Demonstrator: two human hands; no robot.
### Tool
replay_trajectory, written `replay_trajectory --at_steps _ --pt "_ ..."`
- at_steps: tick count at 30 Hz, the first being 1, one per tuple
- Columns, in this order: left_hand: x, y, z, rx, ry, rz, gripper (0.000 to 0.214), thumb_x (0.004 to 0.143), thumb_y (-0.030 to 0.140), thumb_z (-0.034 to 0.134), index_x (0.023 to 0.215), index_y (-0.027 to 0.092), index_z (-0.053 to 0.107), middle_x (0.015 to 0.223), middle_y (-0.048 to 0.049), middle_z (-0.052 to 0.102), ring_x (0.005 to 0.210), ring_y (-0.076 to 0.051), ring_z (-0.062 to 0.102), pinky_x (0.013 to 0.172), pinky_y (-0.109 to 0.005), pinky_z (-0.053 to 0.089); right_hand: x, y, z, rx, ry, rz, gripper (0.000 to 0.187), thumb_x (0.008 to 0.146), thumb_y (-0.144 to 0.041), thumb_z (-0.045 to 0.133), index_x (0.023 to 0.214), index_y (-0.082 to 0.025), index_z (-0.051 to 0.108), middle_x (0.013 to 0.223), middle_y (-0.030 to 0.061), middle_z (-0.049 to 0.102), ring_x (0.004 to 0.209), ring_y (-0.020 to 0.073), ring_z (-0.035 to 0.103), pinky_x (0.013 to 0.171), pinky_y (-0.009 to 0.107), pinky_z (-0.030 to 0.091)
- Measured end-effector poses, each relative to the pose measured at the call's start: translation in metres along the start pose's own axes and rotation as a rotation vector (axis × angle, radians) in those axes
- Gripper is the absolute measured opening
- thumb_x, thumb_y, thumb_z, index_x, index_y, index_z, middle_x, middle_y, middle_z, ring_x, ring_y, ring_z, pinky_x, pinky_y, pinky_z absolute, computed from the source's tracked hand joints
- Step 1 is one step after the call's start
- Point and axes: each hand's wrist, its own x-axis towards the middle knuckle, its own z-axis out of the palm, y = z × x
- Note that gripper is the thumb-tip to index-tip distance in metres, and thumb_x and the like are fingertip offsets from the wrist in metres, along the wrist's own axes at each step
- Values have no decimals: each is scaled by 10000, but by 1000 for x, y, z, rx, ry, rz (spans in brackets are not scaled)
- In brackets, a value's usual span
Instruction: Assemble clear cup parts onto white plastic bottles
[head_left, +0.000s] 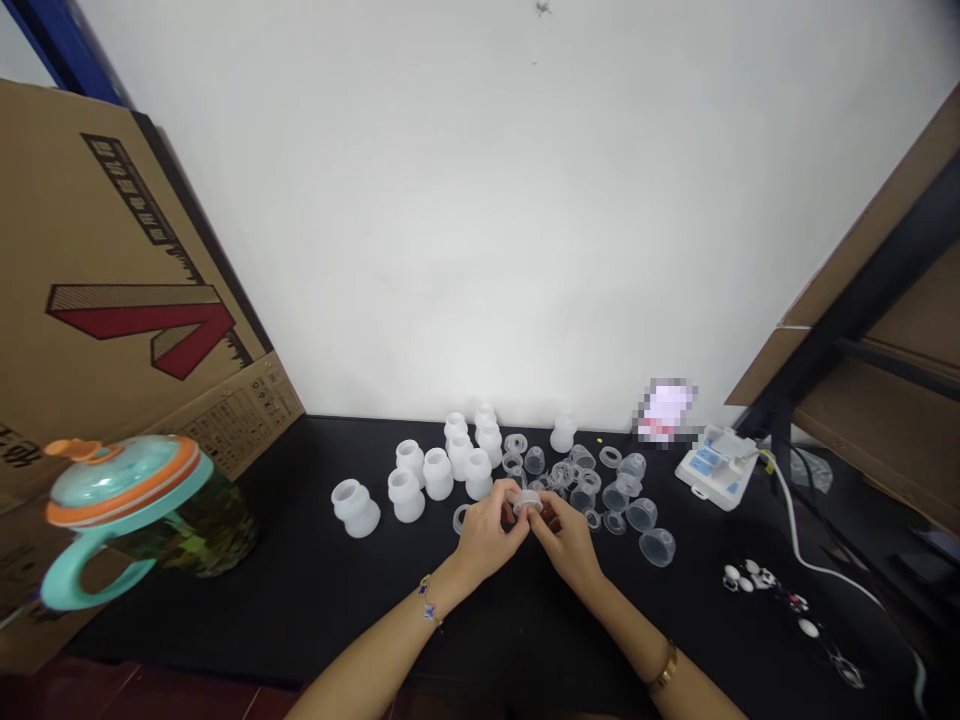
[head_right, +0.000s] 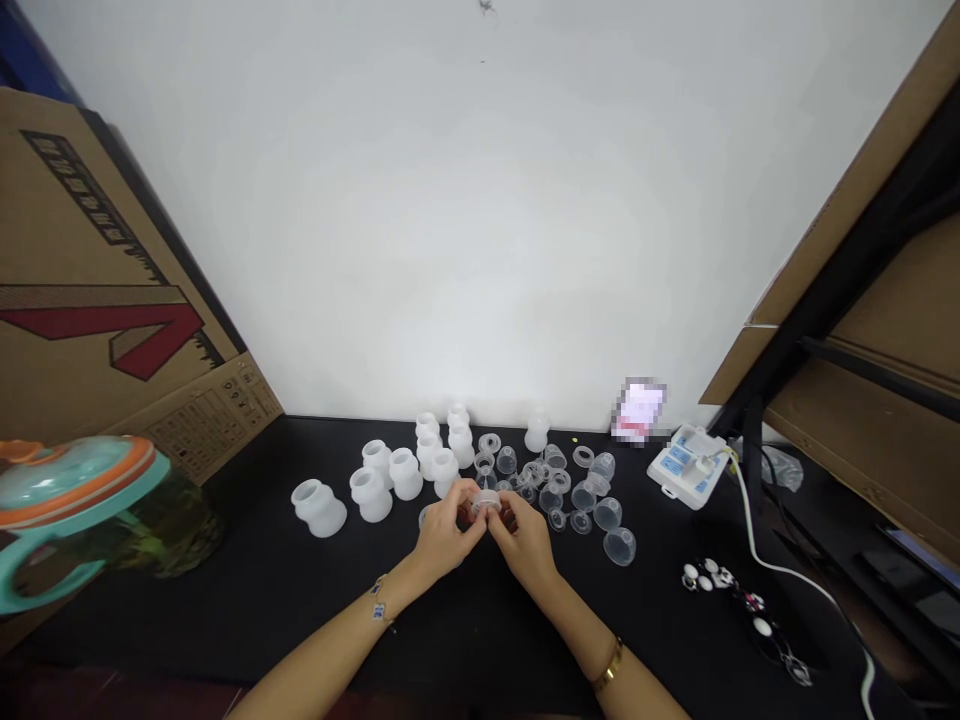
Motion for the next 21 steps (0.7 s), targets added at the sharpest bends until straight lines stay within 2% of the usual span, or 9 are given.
replay_trajectory --at_steps 8,14,21 --pt "-1 -3 2 -29 -22 29 168 898 241 545 1053 248 483 795 29 688 658 -163 665 645 -274 503 0 -5 -1 16 -2 7 222 928 -364 546 957 -202 696 744 14 705 617 175 608 536 248 439" --pt "-1 -2 3 -12 -9 21 169 895 252 550 1054 249 493 788 32 697 614 -160 659 592 -262 473 0 -5 -1 20 4 2 206 926 -357 552 925 -205 691 728 9 702 609 174 607 539 247 440" --pt "-1 -1 3 -11 -19 3 178 900 276 546 1066 249 487 795 29 696 601 -162 656 579 -262 473 -2 -2 -1 32 -10 -10 212 944 -369 541 967 -206 675 754 10 689 625 176 602 556 250 435"
